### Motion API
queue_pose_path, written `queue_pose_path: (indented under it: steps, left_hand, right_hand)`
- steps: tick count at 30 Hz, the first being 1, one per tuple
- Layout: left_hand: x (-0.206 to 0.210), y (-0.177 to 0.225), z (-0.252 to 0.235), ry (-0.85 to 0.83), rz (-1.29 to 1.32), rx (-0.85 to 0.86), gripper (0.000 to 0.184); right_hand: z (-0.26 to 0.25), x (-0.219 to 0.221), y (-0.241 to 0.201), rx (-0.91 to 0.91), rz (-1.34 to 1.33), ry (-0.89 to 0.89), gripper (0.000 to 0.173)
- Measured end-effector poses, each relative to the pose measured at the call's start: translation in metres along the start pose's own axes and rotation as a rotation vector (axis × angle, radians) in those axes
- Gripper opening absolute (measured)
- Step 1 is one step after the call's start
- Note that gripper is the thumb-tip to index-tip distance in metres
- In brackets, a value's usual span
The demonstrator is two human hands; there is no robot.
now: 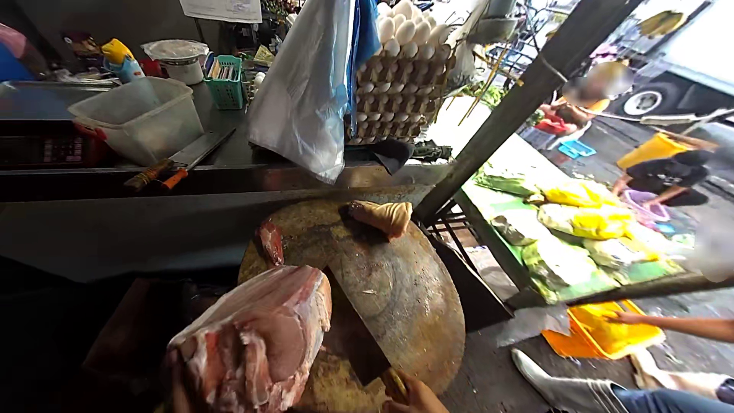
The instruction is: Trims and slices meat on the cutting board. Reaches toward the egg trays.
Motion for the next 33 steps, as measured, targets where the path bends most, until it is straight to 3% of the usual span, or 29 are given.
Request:
queue_pose_path:
  steps: [3, 5, 9, 13, 16, 20, 24, 27, 33]
  left_hand:
    - [0.039, 0.027, 0.003, -0.067, -0.326, 0.257, 0.071]
    - [0.066, 0.028, 0.016, -0.074, -0.396, 0.338, 0.076]
    - [0.102, 0.020, 0.049, -0.035, -0.409, 0.348, 0.079]
    - [0.113, 0.019, 0.073, -0.019, -0.492, 0.403, 0.080]
    - [0.129, 0.033, 0.094, -0.150, -0.614, 0.398, 0.094]
    - [0.139, 0.040, 0.114, -0.233, -0.975, 0.435, 0.128]
    - [0.150, 0.037, 0.149, -0.169, -1.053, 0.585, 0.116]
    - [0.164, 0.025, 0.179, -0.098, -1.007, 0.692, 0.108]
    - [0.180, 0.009, 0.196, -0.033, -1.031, 0.837, 0.103]
  right_hand:
    - [0.005, -0.013, 0.002, 0.025, 0.005, 0.036, 0.040]
    - [0.002, -0.014, 0.010, 0.042, -0.023, 0.042, 0.038]
    - [-0.007, -0.016, 0.027, 0.048, -0.135, 0.074, 0.033]
    - [-0.020, -0.025, 0.036, 0.027, -0.089, 0.085, 0.039]
    - [-0.034, -0.028, 0.047, -0.018, -0.049, 0.046, 0.041]
    - [-0.031, -0.029, 0.070, -0.064, -0.064, 0.073, 0.039]
    - [0.008, -0.026, 0.096, -0.122, -0.145, 0.266, 0.041]
    - [0.045, -0.029, 0.104, -0.263, -0.211, 0.357, 0.038]
    - [0.075, -0.036, 0.076, -0.574, -0.115, 0.497, 0.042]
Point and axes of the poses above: each hand's wrist, its own z-axis away from the middle knuckle, its own x-axis out of the palm, y = z × x, the point moved 6 cm from there along -z, towards the middle knuckle, and after that the axes turned 9 degrees about z, right-handed, at the moved point
